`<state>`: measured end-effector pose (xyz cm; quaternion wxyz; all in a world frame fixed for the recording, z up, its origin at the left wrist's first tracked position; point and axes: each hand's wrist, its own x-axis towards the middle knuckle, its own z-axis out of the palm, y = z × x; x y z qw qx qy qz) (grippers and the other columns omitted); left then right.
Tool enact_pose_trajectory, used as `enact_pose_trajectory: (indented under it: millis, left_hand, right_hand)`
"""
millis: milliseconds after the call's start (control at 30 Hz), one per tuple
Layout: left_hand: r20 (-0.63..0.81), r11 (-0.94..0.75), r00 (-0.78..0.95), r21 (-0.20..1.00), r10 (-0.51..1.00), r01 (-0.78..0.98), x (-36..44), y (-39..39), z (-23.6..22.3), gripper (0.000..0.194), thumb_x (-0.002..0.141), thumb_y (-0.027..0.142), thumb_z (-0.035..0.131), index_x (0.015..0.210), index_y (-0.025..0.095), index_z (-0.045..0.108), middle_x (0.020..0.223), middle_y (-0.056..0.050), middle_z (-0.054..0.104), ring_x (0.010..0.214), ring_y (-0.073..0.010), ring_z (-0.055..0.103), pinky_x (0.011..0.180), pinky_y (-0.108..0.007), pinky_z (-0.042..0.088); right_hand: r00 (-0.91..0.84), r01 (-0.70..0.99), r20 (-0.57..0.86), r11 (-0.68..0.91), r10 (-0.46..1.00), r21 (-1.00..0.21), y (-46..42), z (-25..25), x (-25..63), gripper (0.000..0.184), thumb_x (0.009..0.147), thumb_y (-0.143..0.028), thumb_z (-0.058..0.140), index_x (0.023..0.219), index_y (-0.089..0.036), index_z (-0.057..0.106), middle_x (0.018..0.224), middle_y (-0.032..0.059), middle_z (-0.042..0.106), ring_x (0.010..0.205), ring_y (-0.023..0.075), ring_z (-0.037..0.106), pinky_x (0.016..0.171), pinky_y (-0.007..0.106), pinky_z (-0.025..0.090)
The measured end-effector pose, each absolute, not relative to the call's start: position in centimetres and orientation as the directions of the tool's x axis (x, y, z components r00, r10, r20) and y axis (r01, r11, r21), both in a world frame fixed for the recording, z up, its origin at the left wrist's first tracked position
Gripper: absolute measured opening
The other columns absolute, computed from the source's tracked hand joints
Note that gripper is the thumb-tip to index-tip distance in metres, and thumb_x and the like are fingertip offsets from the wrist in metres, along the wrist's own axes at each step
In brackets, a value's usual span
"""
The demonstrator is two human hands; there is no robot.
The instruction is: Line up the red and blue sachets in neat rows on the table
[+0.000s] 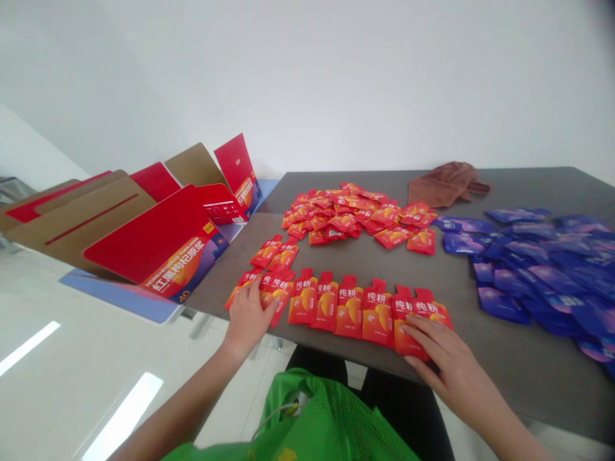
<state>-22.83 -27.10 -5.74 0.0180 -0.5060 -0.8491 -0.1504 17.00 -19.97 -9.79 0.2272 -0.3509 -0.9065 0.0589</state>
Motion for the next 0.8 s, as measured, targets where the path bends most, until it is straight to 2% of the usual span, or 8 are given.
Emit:
enact_pose_trajectory:
  millis: [100, 267, 433, 633, 800]
  left_hand:
    - [0.22, 0.42, -0.473, 0.247, 0.853, 0.873, -22.3, -27.1, -5.8, 0.059, 0.089, 0.044, 0.048, 0.139, 0.012, 0.047, 0.127, -0.022, 0.055, 0.123, -0.0372, 0.051, 0.103, -0.049, 0.04]
    - [0.269, 0.434, -0.47, 0.184, 0.841, 0.882, -21.8, -27.2, -5.9, 0.05, 0.092, 0.039, 0.043, 0.135, 0.016, 0.051, 0.123, -0.02, 0.058, 0.118, -0.0368, 0.054, 0.099, -0.049, 0.043]
    - [0.313, 0.487, -0.498, 0.117, 0.809, 0.865, -21.0, -27.4, -6.3, 0.05, 0.093, 0.036, 0.043, 0.134, 0.011, 0.053, 0.117, -0.022, 0.059, 0.11, -0.0366, 0.056, 0.094, -0.048, 0.046]
    - [0.39, 0.545, -0.544, 0.12, 0.743, 0.83, -19.7, -27.2, -6.8, 0.049, 0.093, 0.033, 0.046, 0.134, 0.007, 0.052, 0.117, -0.02, 0.059, 0.107, -0.0349, 0.056, 0.086, -0.048, 0.048]
    - [0.464, 0.456, -0.481, 0.175, 0.744, 0.873, -19.7, -27.5, -7.0, 0.05, 0.091, 0.035, 0.052, 0.131, 0.005, 0.054, 0.122, -0.022, 0.058, 0.112, -0.0353, 0.054, 0.094, -0.05, 0.045]
  right_hand:
    - [-0.652, 0.612, 0.365, 0.746, 0.664, -0.263, -19.9, -9.8, 17.0, 0.044, 0.092, -0.043, 0.054, 0.13, -0.021, 0.056, 0.137, 0.0118, 0.056, 0.124, 0.03, 0.055, 0.103, 0.05, 0.045]
    - [-0.653, 0.617, 0.358, 0.743, 0.668, -0.261, -20.0, -9.7, 17.0, 0.044, 0.092, -0.043, 0.054, 0.131, -0.022, 0.055, 0.138, 0.0116, 0.056, 0.124, 0.0301, 0.054, 0.103, 0.051, 0.045]
    - [-0.651, 0.617, 0.361, 0.742, 0.668, -0.261, -19.9, -9.9, 17.2, 0.045, 0.092, -0.042, 0.054, 0.132, -0.021, 0.054, 0.137, 0.0119, 0.056, 0.125, 0.0294, 0.054, 0.103, 0.049, 0.044]
    - [-0.663, 0.593, 0.474, 0.793, 0.58, -0.139, -20.7, -8.2, 16.3, 0.043, 0.091, -0.04, 0.056, 0.13, -0.021, 0.055, 0.138, 0.0138, 0.055, 0.128, 0.0307, 0.051, 0.11, 0.057, 0.032]
    - [-0.783, 0.464, 0.381, 0.87, 0.492, -0.17, -22.6, -4.5, 9.6, 0.044, 0.093, -0.036, 0.055, 0.134, -0.021, 0.052, 0.142, 0.0103, 0.053, 0.133, 0.0259, 0.046, 0.11, 0.049, 0.037]
